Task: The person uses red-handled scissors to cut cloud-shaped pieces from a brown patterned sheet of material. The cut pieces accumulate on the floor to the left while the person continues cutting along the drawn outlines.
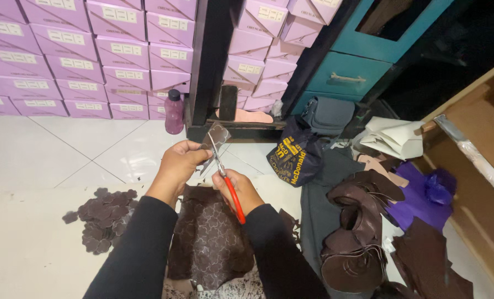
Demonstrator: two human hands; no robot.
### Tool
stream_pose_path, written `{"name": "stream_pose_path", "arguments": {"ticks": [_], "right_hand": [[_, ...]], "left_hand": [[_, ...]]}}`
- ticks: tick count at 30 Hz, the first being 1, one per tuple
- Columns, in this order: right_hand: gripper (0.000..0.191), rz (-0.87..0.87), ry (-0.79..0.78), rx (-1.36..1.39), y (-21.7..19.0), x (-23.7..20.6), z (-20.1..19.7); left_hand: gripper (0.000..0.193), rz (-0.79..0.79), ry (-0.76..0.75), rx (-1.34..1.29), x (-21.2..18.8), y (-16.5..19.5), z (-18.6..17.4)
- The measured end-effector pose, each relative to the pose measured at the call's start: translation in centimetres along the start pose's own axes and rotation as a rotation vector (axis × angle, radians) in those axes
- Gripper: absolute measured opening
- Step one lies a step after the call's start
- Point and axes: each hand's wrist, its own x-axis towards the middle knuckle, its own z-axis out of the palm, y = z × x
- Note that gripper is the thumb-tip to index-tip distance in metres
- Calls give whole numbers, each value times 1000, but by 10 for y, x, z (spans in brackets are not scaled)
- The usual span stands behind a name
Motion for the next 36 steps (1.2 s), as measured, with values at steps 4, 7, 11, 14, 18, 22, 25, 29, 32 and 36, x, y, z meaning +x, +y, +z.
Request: {"name": "stream_pose_path", "arguments": {"ticks": [4, 7, 11, 14, 18, 22, 25, 29, 32, 36], "right_hand": [[38, -63, 51, 14, 10, 8, 1], [35, -63, 75, 55, 14, 12, 6], [36, -76, 132, 95, 12, 12, 16], [36, -32, 172, 83, 10, 11, 21], [43, -205, 285, -151, 10, 11, 26], [41, -149, 270, -76, 12, 12, 28], [39, -173, 241, -55, 10, 11, 26], [38, -70, 190, 24, 3, 7, 24], [39, -13, 139, 92, -1, 3, 22], [37, -65, 93, 128, 0, 1, 18]], "left_hand": [[16, 15, 66, -107, 2, -13, 6], [15, 35, 102, -164, 3, -21, 8], [14, 34, 143, -248, 4, -27, 12], [15, 32, 163, -326, 2, -28, 15], [15, -6, 205, -308, -2, -26, 19], [15, 2, 185, -380, -5, -23, 21], [15, -15, 179, -351, -7, -20, 18], [14, -14, 191, -324, -8, -15, 17], [13, 30, 154, -195, -7, -11, 13], [12, 52, 96, -71, -7, -6, 6]]}}
